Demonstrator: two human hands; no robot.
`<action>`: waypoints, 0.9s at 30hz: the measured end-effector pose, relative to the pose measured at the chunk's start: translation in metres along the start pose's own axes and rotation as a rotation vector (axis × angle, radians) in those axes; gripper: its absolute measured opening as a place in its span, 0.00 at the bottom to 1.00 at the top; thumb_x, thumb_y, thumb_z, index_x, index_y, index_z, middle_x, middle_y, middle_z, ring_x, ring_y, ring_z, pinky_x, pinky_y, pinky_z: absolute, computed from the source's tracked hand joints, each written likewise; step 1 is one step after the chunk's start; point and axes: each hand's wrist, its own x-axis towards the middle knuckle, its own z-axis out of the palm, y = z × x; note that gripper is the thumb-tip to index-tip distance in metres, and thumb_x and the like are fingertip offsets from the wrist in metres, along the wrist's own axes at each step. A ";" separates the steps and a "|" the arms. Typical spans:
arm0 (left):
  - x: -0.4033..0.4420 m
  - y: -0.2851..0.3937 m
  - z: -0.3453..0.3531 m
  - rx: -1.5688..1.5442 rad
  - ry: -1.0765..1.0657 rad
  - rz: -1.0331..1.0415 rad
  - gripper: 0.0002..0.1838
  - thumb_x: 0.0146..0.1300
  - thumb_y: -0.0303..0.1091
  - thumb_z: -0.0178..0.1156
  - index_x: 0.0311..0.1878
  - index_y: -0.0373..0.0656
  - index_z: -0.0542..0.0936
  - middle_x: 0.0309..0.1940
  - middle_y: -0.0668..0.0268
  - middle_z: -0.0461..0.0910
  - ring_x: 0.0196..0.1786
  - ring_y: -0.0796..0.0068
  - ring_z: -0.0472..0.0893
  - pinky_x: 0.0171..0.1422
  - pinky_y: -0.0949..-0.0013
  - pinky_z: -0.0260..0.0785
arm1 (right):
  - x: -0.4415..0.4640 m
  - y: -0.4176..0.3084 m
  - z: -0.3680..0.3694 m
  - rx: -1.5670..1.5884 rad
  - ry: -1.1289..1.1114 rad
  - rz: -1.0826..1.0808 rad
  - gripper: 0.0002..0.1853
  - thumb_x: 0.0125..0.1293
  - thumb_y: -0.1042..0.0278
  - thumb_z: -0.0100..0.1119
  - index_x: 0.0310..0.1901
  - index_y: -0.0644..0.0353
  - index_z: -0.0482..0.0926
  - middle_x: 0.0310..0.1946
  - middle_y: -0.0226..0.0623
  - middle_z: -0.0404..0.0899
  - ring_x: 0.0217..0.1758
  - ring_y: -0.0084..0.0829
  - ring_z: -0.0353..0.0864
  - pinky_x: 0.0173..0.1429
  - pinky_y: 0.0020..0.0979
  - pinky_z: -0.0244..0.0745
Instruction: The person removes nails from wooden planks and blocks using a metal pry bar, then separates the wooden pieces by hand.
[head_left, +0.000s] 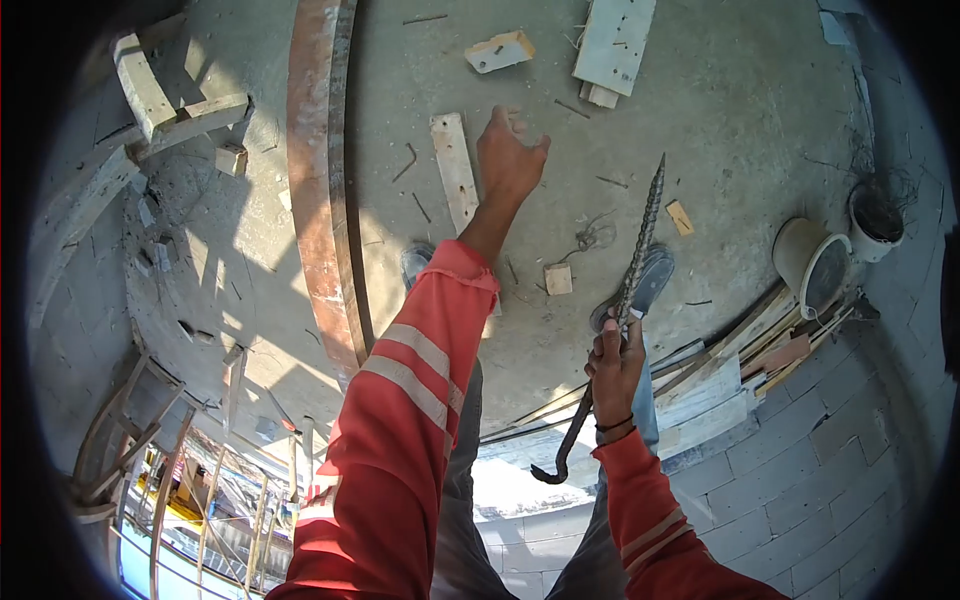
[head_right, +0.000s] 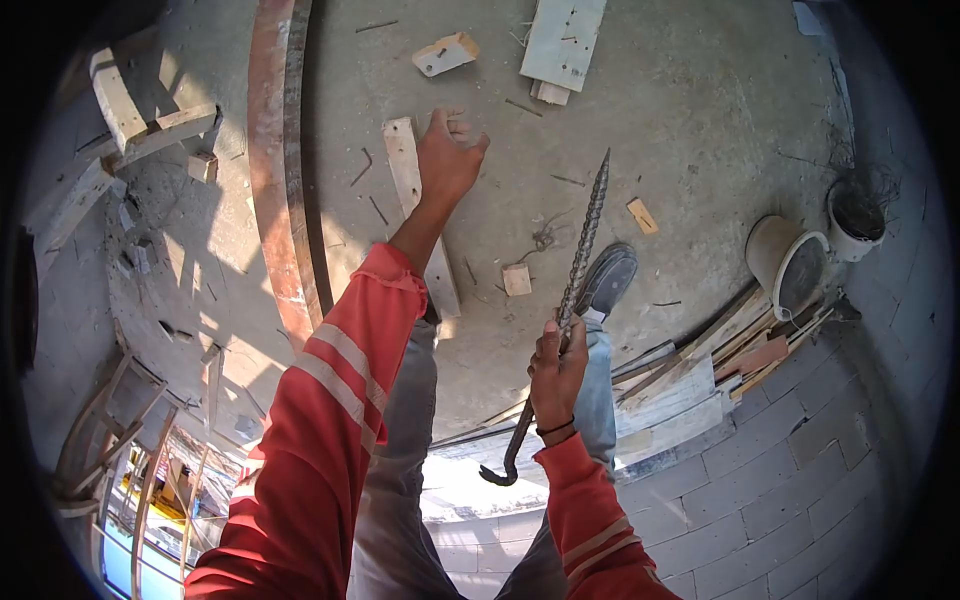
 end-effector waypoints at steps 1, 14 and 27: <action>0.008 0.009 0.014 -0.052 -0.078 -0.066 0.37 0.58 0.45 0.75 0.67 0.36 0.74 0.50 0.55 0.86 0.55 0.56 0.85 0.64 0.58 0.76 | -0.006 0.003 -0.008 0.038 -0.001 0.047 0.11 0.81 0.56 0.55 0.50 0.54 0.70 0.22 0.17 0.61 0.19 0.09 0.56 0.21 0.18 0.50; 0.061 0.093 0.101 -0.144 -0.115 -0.269 0.32 0.63 0.47 0.73 0.59 0.28 0.79 0.52 0.48 0.85 0.52 0.56 0.85 0.55 0.57 0.76 | 0.038 0.078 -0.056 -0.010 -0.008 -0.055 0.09 0.79 0.70 0.51 0.55 0.60 0.68 0.31 0.27 0.70 0.29 0.18 0.69 0.34 0.23 0.71; -0.142 0.009 0.017 -0.523 -0.016 -0.310 0.18 0.73 0.38 0.56 0.54 0.32 0.76 0.45 0.57 0.82 0.49 0.67 0.78 0.57 0.62 0.72 | 0.106 0.163 -0.054 -0.440 0.053 -0.155 0.15 0.72 0.73 0.58 0.57 0.61 0.71 0.38 0.51 0.84 0.44 0.48 0.87 0.48 0.47 0.77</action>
